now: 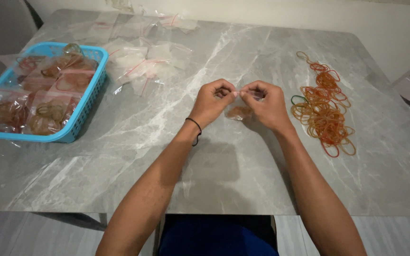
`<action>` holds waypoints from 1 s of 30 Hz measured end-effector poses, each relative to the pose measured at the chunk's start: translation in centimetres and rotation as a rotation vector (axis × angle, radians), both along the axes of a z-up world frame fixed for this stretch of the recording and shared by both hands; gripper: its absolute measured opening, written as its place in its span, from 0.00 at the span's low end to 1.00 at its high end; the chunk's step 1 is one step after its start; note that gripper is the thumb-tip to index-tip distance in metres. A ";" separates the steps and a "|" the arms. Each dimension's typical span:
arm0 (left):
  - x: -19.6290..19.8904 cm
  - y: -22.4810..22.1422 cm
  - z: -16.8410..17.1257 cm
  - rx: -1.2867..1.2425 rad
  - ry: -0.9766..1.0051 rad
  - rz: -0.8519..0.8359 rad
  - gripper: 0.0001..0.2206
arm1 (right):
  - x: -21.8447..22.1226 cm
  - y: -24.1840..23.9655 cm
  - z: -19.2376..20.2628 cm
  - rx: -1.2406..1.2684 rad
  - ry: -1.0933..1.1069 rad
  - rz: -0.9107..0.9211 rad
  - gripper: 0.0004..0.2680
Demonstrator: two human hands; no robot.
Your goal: The person picks up rubber bands and places them inside small clear plastic bags before sealing the bags.
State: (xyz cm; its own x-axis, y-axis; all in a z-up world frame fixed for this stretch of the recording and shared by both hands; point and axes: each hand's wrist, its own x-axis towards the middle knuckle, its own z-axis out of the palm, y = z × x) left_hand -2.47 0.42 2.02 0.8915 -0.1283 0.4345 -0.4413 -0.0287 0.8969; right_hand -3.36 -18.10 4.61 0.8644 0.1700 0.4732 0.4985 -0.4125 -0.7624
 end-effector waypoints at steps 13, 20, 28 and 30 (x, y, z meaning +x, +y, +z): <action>0.0 0.1 0.3 -0.005 0.001 -0.019 0.05 | 0.9 -0.2 -1.2 -0.004 -0.030 0.015 0.02; -0.3 0.0 0.1 -0.029 -0.008 -0.014 0.05 | 0.3 0.0 -0.6 0.018 -0.035 0.050 0.03; 0.9 -0.6 -0.8 -0.011 -0.037 0.003 0.05 | 1.0 -0.4 -1.6 0.017 -0.055 0.020 0.04; 0.9 -0.4 -0.7 -0.011 -0.016 0.000 0.05 | 0.7 -0.1 -1.1 -0.012 -0.093 0.042 0.03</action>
State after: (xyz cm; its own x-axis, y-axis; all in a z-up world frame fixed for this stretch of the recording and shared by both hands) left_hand -1.62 -0.02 1.29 0.8843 -0.1234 0.4504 -0.4559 -0.0191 0.8898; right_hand -2.62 -18.20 3.48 0.8090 0.2109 0.5486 0.5837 -0.3986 -0.7074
